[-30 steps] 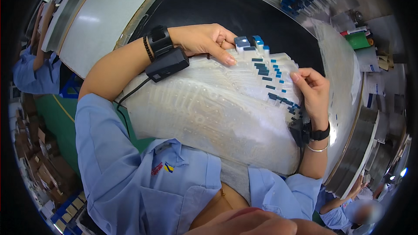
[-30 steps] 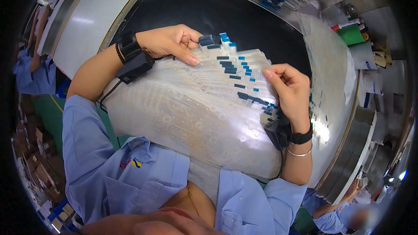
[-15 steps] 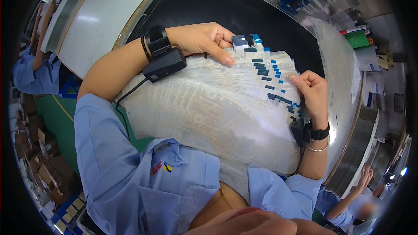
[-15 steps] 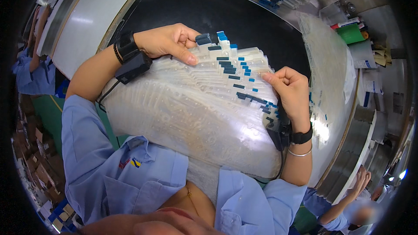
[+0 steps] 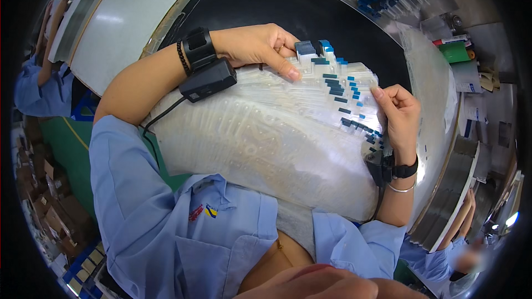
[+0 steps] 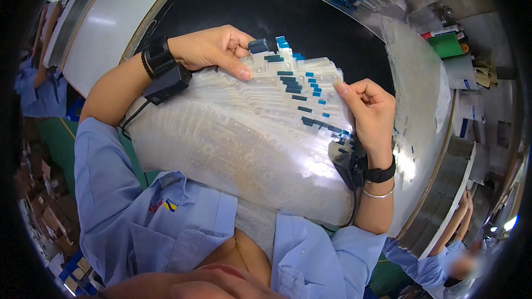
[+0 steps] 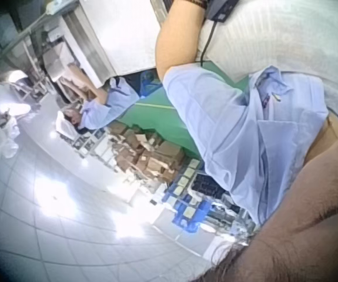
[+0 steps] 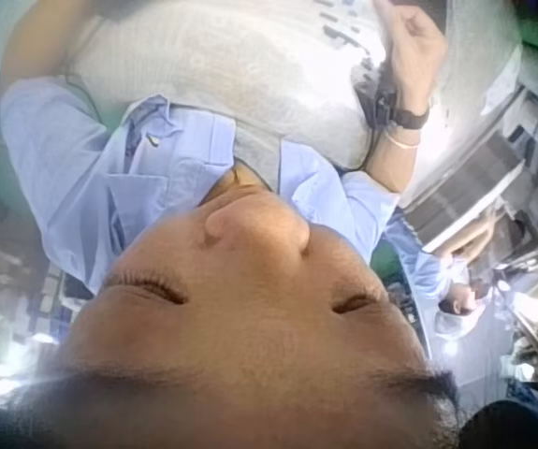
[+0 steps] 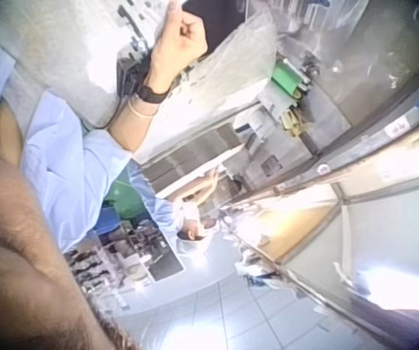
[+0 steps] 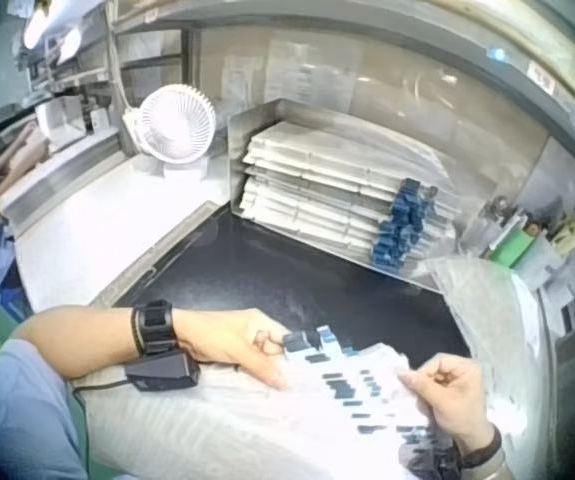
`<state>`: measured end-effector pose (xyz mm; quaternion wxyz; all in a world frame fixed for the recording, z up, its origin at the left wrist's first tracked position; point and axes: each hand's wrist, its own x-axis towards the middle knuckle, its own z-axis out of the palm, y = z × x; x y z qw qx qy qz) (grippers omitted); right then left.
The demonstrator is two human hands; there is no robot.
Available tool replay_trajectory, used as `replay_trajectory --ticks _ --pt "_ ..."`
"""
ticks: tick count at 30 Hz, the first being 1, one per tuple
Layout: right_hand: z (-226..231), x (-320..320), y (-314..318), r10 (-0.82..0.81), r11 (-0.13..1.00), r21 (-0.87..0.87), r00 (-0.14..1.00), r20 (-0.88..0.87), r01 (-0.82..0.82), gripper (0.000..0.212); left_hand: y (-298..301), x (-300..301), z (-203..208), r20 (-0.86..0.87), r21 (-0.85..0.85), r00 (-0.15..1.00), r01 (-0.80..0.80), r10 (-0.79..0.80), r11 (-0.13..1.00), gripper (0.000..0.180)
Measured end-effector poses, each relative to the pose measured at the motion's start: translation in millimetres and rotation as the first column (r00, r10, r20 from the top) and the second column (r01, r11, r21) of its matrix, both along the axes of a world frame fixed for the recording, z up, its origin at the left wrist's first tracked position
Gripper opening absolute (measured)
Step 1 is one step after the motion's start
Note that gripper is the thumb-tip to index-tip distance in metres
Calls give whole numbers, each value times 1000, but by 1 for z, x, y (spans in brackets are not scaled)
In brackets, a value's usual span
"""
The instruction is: Sorting and organizing printed flexible circuit patterns on plastic sheets at an industrial assembly workstation.
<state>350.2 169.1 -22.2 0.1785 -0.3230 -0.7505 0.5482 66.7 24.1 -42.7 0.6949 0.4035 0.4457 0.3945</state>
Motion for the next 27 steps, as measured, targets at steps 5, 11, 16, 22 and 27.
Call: replay_trajectory --ticks 5,11,16,22,27 --pt "-5 1 -10 -53 998 -28 997 -61 52 10 -1 -2 3 -24 3 999 28 -28 1000 43" --pt "3 -13 -8 -14 996 -92 999 -50 9 14 2 -5 -3 -51 25 997 59 -58 998 44" --pt "3 -16 -7 7 999 47 997 -77 -3 14 1 -3 -1 -59 7 998 26 -26 1000 42" --pt "1 -7 -11 8 999 -53 998 -63 -11 12 1 -4 -3 -73 15 997 35 -34 999 42" --pt "-1 -2 4 63 975 -206 995 -74 -77 11 1 -2 -5 -84 74 996 24 -18 997 42"
